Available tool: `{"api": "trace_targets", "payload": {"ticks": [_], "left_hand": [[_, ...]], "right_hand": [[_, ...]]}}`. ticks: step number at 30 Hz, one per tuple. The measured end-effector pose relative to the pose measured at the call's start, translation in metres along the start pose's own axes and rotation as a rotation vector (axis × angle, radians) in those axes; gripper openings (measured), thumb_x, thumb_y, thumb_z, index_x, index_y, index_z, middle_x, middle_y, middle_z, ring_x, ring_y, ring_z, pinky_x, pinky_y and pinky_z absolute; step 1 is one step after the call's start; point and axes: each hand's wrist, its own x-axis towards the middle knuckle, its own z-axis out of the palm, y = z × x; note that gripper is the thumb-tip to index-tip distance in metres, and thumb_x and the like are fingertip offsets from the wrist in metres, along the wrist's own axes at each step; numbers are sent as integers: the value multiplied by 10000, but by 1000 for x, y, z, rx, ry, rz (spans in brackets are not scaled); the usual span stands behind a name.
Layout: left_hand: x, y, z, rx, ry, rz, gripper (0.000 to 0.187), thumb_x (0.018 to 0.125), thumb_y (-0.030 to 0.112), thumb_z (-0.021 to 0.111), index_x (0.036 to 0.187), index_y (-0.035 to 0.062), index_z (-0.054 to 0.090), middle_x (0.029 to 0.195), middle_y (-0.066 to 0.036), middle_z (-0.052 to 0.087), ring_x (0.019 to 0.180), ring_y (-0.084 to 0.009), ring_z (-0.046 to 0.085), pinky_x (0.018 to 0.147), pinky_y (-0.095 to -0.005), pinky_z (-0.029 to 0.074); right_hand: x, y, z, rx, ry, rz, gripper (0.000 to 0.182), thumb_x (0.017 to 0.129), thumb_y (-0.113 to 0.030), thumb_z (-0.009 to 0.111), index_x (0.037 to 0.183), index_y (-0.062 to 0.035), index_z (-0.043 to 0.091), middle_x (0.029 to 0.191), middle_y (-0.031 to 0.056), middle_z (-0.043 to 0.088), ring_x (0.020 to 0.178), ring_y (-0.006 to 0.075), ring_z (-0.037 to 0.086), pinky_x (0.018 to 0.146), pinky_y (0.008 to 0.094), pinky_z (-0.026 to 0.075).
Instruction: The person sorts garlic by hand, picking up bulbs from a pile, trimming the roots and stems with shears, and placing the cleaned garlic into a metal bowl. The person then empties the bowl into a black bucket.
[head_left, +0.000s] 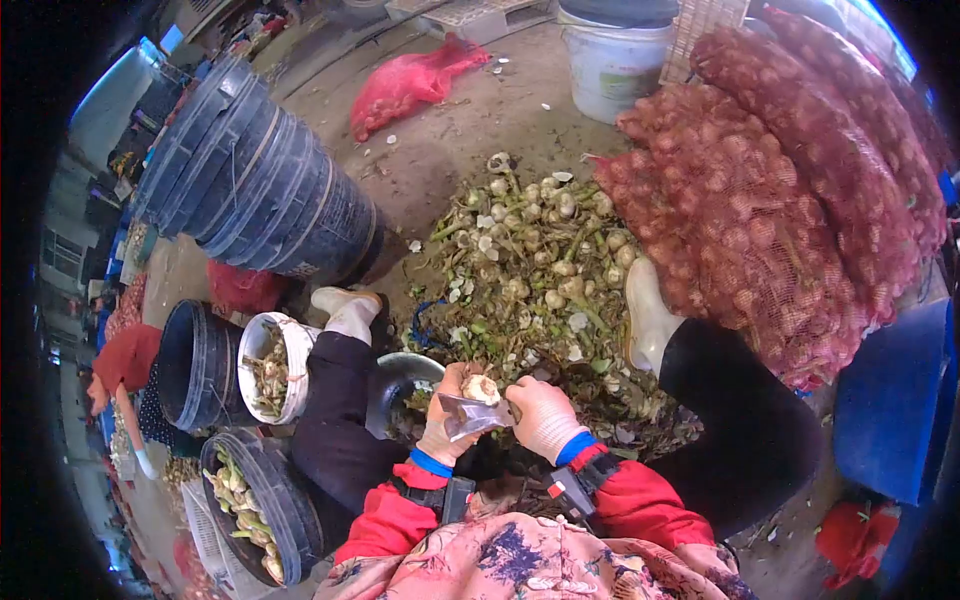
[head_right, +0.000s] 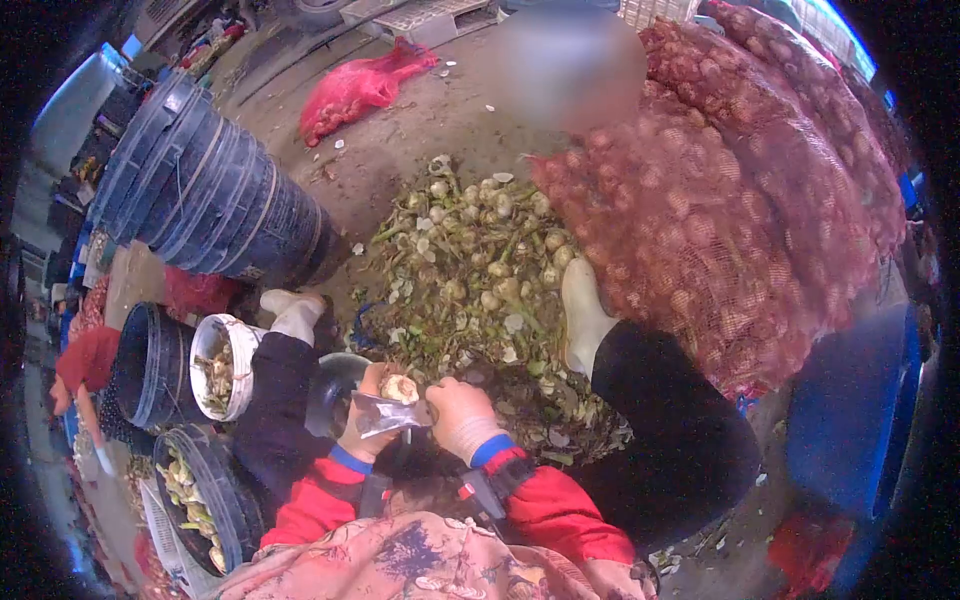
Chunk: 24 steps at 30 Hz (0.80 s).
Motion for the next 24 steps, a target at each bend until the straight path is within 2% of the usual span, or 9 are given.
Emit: {"api": "trace_targets", "payload": {"ticks": [2, 5, 9, 10, 12, 13, 16, 18, 24], "left_hand": [[-5, -5, 5, 69, 43, 56, 817, 605, 293, 913, 1226, 22, 456, 1039, -70, 604, 928, -158, 611, 809, -320, 518], [-12, -6, 11, -323, 60, 48, 816, 577, 270, 919, 1201, 28, 451, 1034, -65, 565, 955, -171, 570, 845, -300, 483], [-24, 31, 3, -154, 84, 91, 791, 582, 190, 915, 1203, 36, 450, 1067, -73, 575, 954, -155, 579, 829, -304, 500], [-23, 35, -6, -144, 105, 93, 791, 582, 190, 915, 1203, 36, 450, 1067, -73, 575, 954, -155, 579, 829, -304, 500], [-15, 42, -19, -443, 91, -197, 738, 609, 103, 894, 1206, 61, 461, 1087, -67, 578, 956, -152, 588, 815, -313, 522], [-9, 13, -23, -585, 94, 11, 742, 621, 24, 871, 1237, 85, 461, 1083, -57, 580, 954, -163, 593, 810, -315, 537], [-9, 23, -24, -858, 166, -171, 650, 765, 3, 751, 1327, 114, 443, 1150, -78, 559, 1020, -250, 608, 816, -378, 561], [-4, 12, -17, -994, 141, -71, 601, 800, 27, 716, 1330, 113, 446, 1178, -88, 553, 1066, -277, 590, 855, -414, 544], [-5, 8, 0, -1310, -22, -52, 523, 824, 70, 668, 1309, 89, 472, 1228, -117, 565, 1160, -338, 541, 1014, -496, 421]], "right_hand": [[-2, 0, 0, 4, 17, 36, 139, 735, -89, 616, 872, -70, 631, 958, 167, 603, 910, 367, 625, 780, 465, 512], [2, 10, 4, -11, -8, 57, 167, 741, -117, 630, 899, -67, 653, 969, 190, 620, 941, 377, 624, 811, 464, 507], [3, 91, 8, 215, -5, 560, 226, 835, -153, 598, 1027, -72, 682, 990, 228, 671, 965, 391, 638, 829, 437, 504], [-1, 90, 3, 596, 185, 622, 258, 820, -165, 622, 1046, -48, 665, 955, 210, 679, 916, 386, 644, 803, 427, 505], [20, 93, 19, 369, 327, 630, 248, 817, -146, 635, 1040, -40, 654, 894, 184, 674, 844, 369, 643, 773, 406, 505], [21, 89, 26, 416, 413, 468, 229, 812, -127, 641, 1025, -44, 654, 892, 175, 662, 845, 360, 639, 769, 401, 505], [18, 63, 47, 519, 502, 151, 199, 771, -83, 679, 965, -50, 648, 1001, 151, 619, 940, 338, 612, 782, 389, 501], [11, 30, 26, 545, 524, -48, 218, 737, -61, 680, 951, -47, 636, 1007, 148, 608, 931, 350, 604, 776, 401, 499], [12, 5, 7, 478, 512, -194, 260, 704, -39, 673, 959, -38, 622, 983, 160, 589, 918, 384, 582, 786, 411, 489]]}}
